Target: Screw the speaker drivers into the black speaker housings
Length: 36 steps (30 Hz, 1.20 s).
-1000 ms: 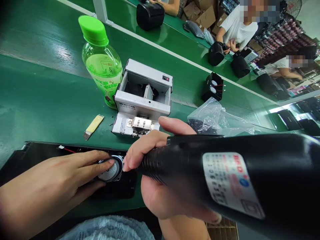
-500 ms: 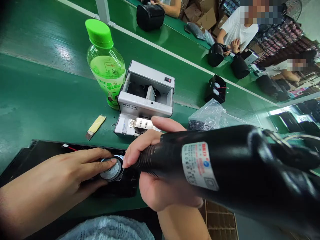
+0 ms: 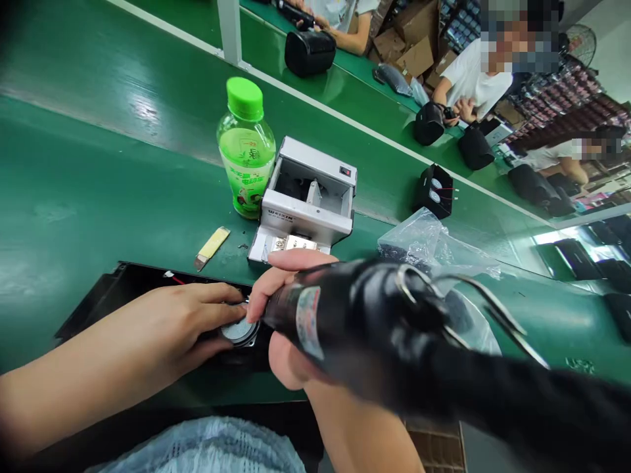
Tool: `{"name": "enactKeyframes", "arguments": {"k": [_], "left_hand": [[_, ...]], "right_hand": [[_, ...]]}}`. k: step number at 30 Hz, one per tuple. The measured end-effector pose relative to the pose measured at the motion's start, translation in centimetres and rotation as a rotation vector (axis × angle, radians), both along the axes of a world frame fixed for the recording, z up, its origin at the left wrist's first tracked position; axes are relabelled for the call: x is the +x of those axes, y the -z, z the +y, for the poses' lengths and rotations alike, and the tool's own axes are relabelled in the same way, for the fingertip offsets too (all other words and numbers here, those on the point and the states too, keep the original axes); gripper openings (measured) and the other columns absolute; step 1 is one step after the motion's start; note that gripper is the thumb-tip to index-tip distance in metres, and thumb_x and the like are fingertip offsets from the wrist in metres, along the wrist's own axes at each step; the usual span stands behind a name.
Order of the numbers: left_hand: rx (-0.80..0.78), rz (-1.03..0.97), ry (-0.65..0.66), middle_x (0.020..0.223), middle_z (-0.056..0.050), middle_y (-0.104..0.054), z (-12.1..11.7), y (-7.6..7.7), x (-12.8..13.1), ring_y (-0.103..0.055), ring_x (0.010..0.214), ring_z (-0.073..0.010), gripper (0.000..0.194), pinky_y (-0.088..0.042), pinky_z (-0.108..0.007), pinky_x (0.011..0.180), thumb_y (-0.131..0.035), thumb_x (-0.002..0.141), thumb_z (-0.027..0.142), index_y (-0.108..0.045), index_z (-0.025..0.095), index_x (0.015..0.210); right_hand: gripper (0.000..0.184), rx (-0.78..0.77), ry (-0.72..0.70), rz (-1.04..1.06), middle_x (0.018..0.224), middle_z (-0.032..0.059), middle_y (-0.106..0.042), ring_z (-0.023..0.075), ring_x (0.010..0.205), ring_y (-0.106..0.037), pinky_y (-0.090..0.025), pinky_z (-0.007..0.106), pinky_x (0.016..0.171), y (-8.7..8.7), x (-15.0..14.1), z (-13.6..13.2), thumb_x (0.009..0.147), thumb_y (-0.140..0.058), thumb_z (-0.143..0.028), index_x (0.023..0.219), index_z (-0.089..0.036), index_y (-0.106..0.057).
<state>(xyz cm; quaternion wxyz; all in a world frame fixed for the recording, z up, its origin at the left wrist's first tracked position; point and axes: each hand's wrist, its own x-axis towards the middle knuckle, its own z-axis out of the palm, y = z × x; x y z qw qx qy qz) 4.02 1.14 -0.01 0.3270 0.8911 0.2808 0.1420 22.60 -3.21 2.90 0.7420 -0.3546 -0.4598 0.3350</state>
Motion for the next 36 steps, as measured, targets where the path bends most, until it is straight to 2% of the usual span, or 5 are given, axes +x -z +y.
{"name": "enactKeyframes", "arguments": {"k": [7, 22, 27, 32, 36], "left_hand": [[0.000, 0.166, 0.061, 0.104, -0.004, -0.078, 0.2, -1.1, 0.5, -0.078, 0.087, -0.0232, 0.025, -0.054, -0.031, 0.073, -0.078, 0.085, 0.005, -0.083, 0.023, 0.103], [0.039, 0.327, 0.135, 0.112, -0.006, -0.078, 0.6, -1.3, 0.6, -0.079, 0.098, -0.0278, 0.021, -0.059, -0.038, 0.081, -0.076, 0.093, 0.015, -0.082, 0.024, 0.111], [0.061, 0.352, 0.090, 0.125, -0.007, -0.079, -0.1, -1.2, 0.3, -0.080, 0.111, -0.0296, 0.030, -0.064, -0.043, 0.092, -0.076, 0.098, 0.019, -0.081, 0.029, 0.127], [0.128, 0.432, 0.032, 0.127, -0.011, -0.081, -0.9, -0.8, -0.5, -0.079, 0.115, -0.0354, 0.040, -0.067, -0.054, 0.093, -0.078, 0.100, 0.025, -0.077, 0.026, 0.140], [0.138, 0.465, 0.065, 0.125, -0.011, -0.083, -0.8, -0.9, -0.9, -0.080, 0.114, -0.0375, 0.035, -0.068, -0.058, 0.093, -0.074, 0.101, 0.022, -0.080, 0.026, 0.135]], "right_hand": [[0.068, 0.007, -0.033, -0.055, 0.059, -0.0043, -0.069, 0.0180, 0.040, -0.058, -0.051, 0.032, 0.042, 1.4, -0.3, 1.0, 0.089, -0.064, -0.090, 0.113, -0.027, -0.074], [0.071, 0.049, 0.093, -0.086, 0.058, -0.0061, -0.068, 0.0170, 0.038, -0.056, -0.048, 0.031, 0.041, 2.2, -1.2, 1.3, 0.092, -0.059, -0.091, 0.117, -0.026, -0.069], [0.074, 0.022, 0.138, -0.020, 0.063, -0.0062, -0.070, 0.0178, 0.040, -0.058, -0.050, 0.031, 0.039, -1.3, 0.3, 0.3, 0.096, -0.050, -0.091, 0.132, -0.027, -0.065], [0.063, 0.105, 0.302, -0.056, 0.057, -0.0068, -0.065, 0.0173, 0.039, -0.056, -0.051, 0.032, 0.040, -6.5, 2.1, 1.4, 0.093, -0.061, -0.087, 0.113, -0.028, -0.070], [0.066, 0.195, 0.260, -0.164, 0.054, -0.0063, -0.060, 0.0168, 0.035, -0.053, -0.043, 0.030, 0.033, -5.8, 2.2, 4.6, 0.096, -0.053, -0.089, 0.103, -0.026, -0.071]]}}
